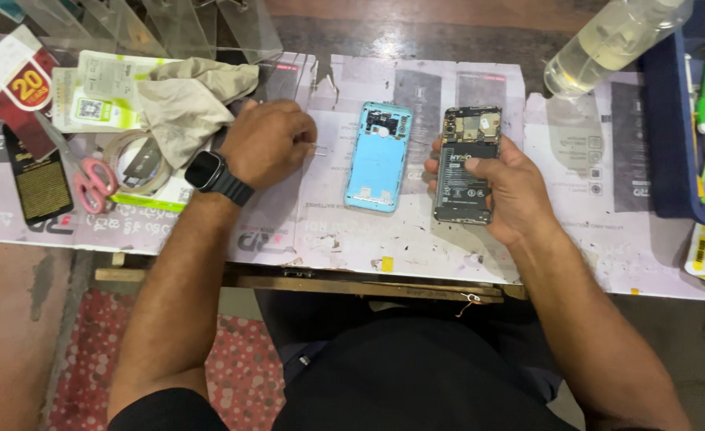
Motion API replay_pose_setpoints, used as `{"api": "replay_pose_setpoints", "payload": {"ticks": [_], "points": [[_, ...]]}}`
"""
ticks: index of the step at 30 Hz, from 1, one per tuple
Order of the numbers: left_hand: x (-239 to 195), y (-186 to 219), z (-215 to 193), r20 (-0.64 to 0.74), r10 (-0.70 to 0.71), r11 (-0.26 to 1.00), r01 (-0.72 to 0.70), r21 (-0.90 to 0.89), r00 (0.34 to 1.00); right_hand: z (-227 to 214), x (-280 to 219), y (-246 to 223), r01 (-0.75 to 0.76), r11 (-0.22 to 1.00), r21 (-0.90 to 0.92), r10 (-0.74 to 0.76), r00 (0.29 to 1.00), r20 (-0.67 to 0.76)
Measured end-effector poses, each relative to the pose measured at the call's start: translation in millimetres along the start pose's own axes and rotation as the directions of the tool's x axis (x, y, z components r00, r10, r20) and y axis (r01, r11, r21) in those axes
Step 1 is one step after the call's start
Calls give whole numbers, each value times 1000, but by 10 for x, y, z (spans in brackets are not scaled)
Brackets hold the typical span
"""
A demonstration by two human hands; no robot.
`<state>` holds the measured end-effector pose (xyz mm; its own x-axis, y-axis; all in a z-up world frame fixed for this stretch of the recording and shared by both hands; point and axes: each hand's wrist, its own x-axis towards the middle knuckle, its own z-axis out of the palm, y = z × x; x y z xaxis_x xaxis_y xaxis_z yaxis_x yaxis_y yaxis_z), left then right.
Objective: The person uses a prying tool to separate the back cover from a smartphone, then uses a screwdriver to remove screws from the internal frame. The back cover is set aside, and the phone remains open with the battery and motherboard exposed.
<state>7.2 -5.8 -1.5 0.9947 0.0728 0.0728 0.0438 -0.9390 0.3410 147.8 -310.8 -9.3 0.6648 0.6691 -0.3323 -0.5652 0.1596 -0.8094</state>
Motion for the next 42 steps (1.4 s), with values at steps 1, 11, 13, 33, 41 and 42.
{"api": "replay_pose_setpoints", "payload": {"ticks": [1, 11, 13, 33, 41, 42], "points": [[22, 18, 17, 12, -17, 1000, 16, 26, 1000, -7, -2, -4, 3, 1000, 8, -3, 1000, 7], [127, 418, 161, 72, -44, 974, 59, -218, 996, -13, -17, -30, -10, 1000, 7, 10, 1000, -12], [156, 547, 202, -25, -30, 982, 25, -186, 999, -25, -21, -24, -6, 1000, 18, 6, 1000, 0], [156, 692, 168, -189, -339, 846, 386, 367, 922, -348, 106, 249, 15, 996, 89, -11, 999, -49], [669, 1017, 272, 62, -150, 970, 159, -181, 987, -339, 143, 333, 157, 961, -228, -150, 987, 48], [760, 1050, 283, 183, -149, 965, 183, -188, 972, -317, 148, 320, 137, 964, -228, -142, 990, -6]]}}
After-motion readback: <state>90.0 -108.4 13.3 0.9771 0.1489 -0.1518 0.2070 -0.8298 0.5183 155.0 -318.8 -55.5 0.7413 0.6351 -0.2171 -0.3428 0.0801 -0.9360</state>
